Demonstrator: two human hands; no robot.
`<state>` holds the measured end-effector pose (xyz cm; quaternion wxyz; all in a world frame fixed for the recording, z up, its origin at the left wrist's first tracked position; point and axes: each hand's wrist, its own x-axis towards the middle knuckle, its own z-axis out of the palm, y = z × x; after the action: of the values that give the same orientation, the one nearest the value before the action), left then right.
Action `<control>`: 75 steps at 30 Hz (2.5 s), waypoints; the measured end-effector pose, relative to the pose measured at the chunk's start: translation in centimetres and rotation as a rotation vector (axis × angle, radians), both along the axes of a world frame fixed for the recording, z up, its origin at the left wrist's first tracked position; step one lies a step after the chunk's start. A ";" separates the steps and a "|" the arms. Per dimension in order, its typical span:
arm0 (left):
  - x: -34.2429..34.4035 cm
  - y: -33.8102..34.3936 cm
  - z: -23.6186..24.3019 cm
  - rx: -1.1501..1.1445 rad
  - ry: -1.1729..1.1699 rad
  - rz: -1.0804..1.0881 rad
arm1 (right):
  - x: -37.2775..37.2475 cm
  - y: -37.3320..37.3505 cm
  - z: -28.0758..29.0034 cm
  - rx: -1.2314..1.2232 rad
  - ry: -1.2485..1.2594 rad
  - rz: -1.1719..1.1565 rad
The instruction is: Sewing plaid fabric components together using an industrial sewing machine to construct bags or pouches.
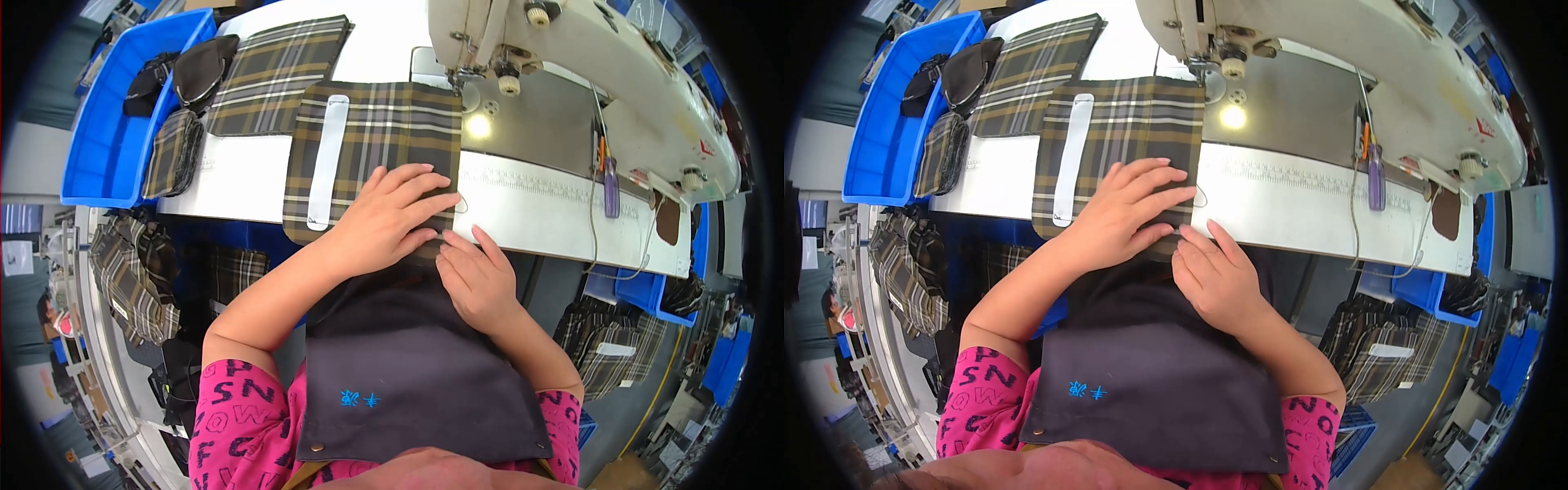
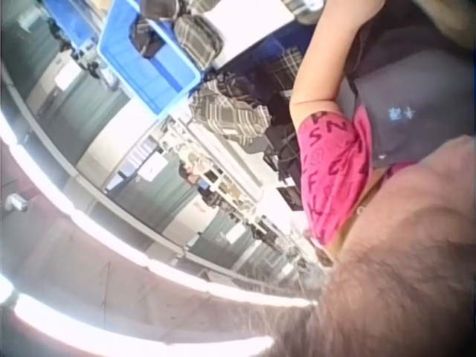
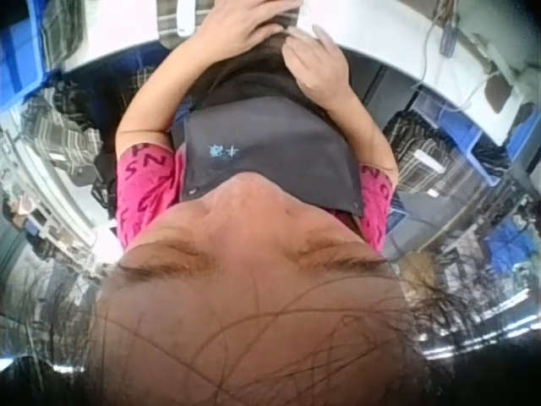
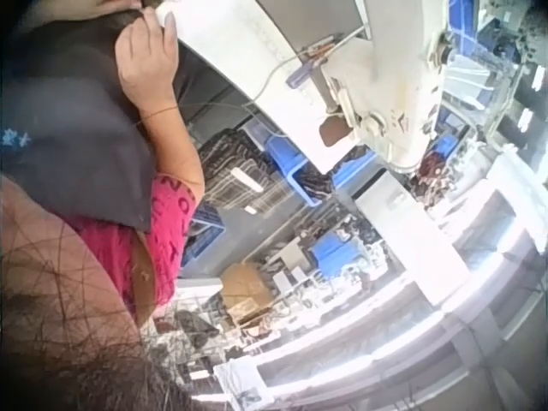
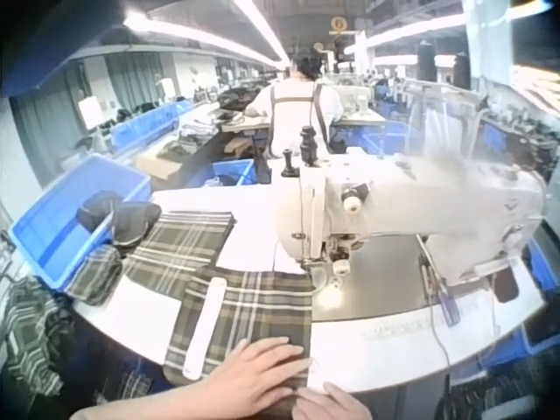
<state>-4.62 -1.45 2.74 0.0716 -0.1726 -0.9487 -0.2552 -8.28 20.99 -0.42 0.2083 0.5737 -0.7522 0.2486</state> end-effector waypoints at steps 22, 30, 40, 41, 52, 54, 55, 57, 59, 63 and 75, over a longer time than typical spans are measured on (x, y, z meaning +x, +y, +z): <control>-4.7 -2.3 -0.5 -0.074 -0.069 0.025 | -5.5 -2.0 1.4 0.069 -0.152 0.034; -6.9 -3.0 -1.2 -0.067 -0.041 0.042 | -8.2 -2.7 1.9 0.120 -0.138 0.060; -9.7 -4.3 -1.3 -0.055 -0.030 0.049 | -11.6 -4.2 2.7 0.176 -0.038 0.125; -10.0 -4.4 -1.3 -0.055 -0.031 0.049 | -11.9 -4.3 2.9 0.190 -0.016 0.139; -13.0 -6.0 -1.3 0.048 -0.042 0.093 | -13.3 -4.9 1.8 0.164 -0.021 0.063; -13.7 -6.4 -1.3 0.077 -0.085 0.113 | -13.7 -5.1 1.7 0.172 -0.001 0.050; -14.0 -6.6 -1.4 0.078 -0.086 0.112 | -13.8 -5.3 1.6 0.164 0.003 0.035; -14.6 -6.9 -1.5 0.063 -0.056 0.113 | -14.2 -5.5 1.5 0.159 0.003 0.021; -15.4 -7.1 -1.6 0.058 -0.060 0.107 | -14.4 -5.7 1.6 0.119 -0.006 -0.025; -16.6 -7.7 -2.0 0.033 -0.031 0.097 | -14.6 -5.7 1.8 0.188 -0.077 -0.092; -20.0 -9.8 -3.1 -0.108 0.030 0.108 | -14.7 -5.9 2.6 0.329 -0.093 -0.252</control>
<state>-24.61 -11.22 -0.35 0.0899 -0.1285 -0.9679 -0.1966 -22.93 15.07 2.17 0.1066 0.4891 -0.8572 0.1206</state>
